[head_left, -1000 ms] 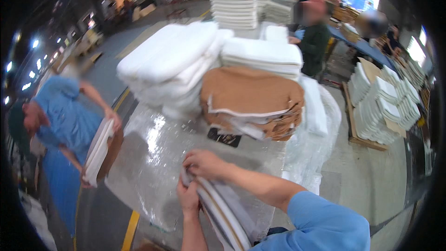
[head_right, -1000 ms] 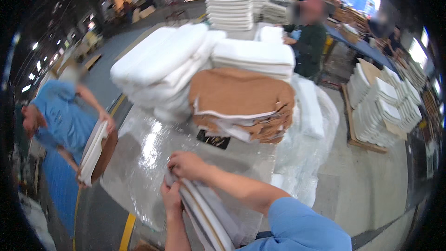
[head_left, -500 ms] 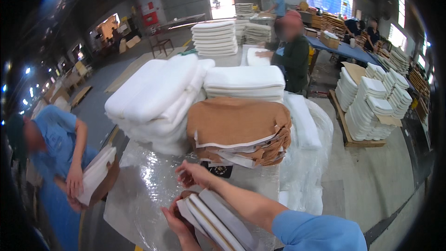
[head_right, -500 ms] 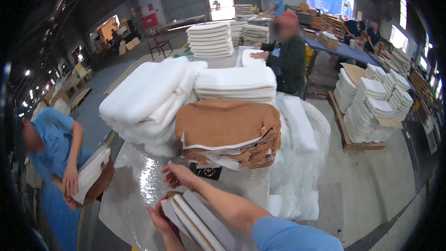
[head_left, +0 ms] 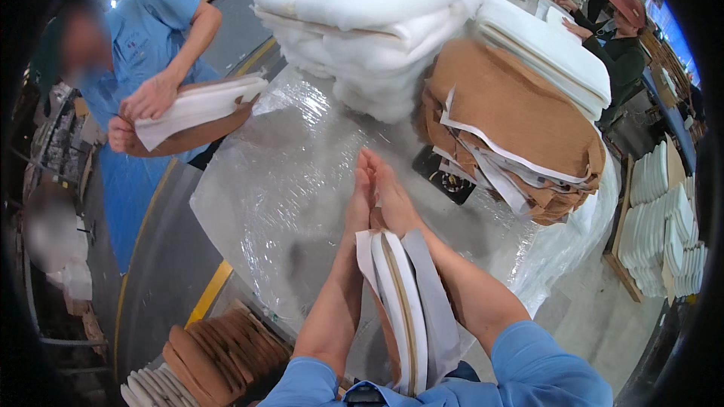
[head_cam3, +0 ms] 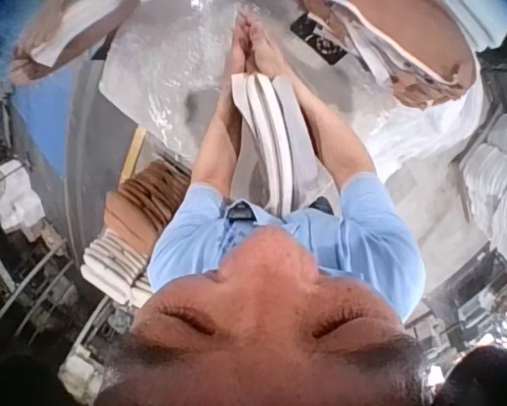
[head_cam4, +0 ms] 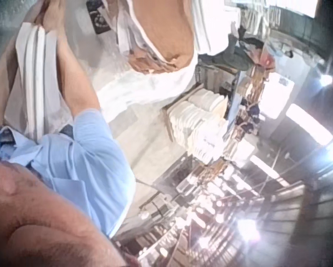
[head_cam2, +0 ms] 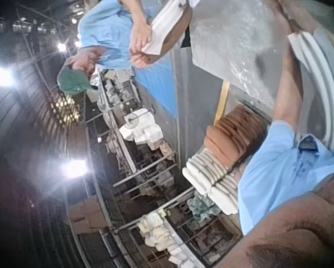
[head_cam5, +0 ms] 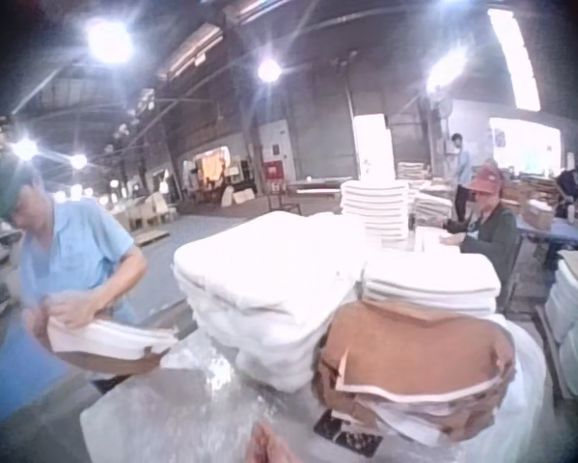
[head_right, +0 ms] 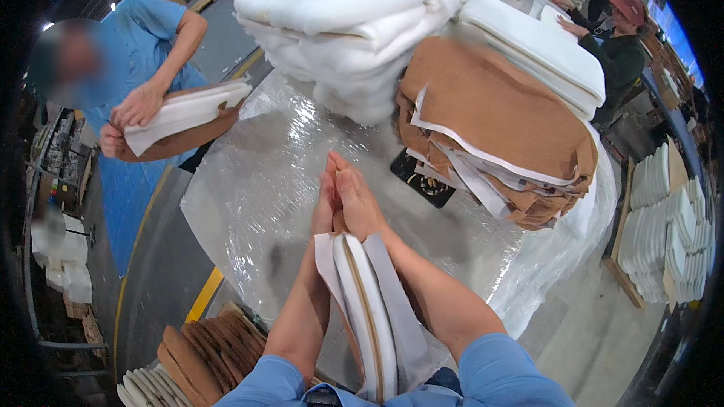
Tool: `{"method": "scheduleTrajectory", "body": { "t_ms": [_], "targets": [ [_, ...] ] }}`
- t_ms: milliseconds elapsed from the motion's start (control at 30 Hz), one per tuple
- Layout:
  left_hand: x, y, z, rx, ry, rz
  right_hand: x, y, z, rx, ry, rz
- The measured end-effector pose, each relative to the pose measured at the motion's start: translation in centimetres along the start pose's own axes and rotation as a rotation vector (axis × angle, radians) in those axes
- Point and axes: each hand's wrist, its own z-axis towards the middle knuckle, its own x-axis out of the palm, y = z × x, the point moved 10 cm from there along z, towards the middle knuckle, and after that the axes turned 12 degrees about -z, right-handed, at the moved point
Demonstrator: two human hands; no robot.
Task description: The person inserts white foam pads into brown fabric covers, folds the edges, and secures them with white ties. The person stacks the finished cushions on a nearby pile. Coworkers perform similar tasks at adjacent tables.
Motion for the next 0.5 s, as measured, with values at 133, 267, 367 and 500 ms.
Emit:
{"method": "scheduleTrajectory", "body": {
  "t_ms": [133, 267, 367, 500],
  "targets": [
    [1.4, 0.1, 0.3, -0.062, -0.021, 0.153, -1.4, 2.3, -1.2, -0.200, -0.104, -0.209],
    [-2.1, -1.0, 0.1, -0.095, -0.204, 0.268, -0.9, 3.0, -2.2, -0.244, -0.043, -0.318],
    [-4.5, -2.1, -1.3, -0.096, -0.484, 0.368, -0.5, 2.3, -3.1, -0.220, 0.045, -0.375],
    [-1.5, -2.3, -5.8, -0.118, -0.398, 0.176, -1.6, 2.8, -3.5, -0.173, 0.191, -0.108]
  ]
}}
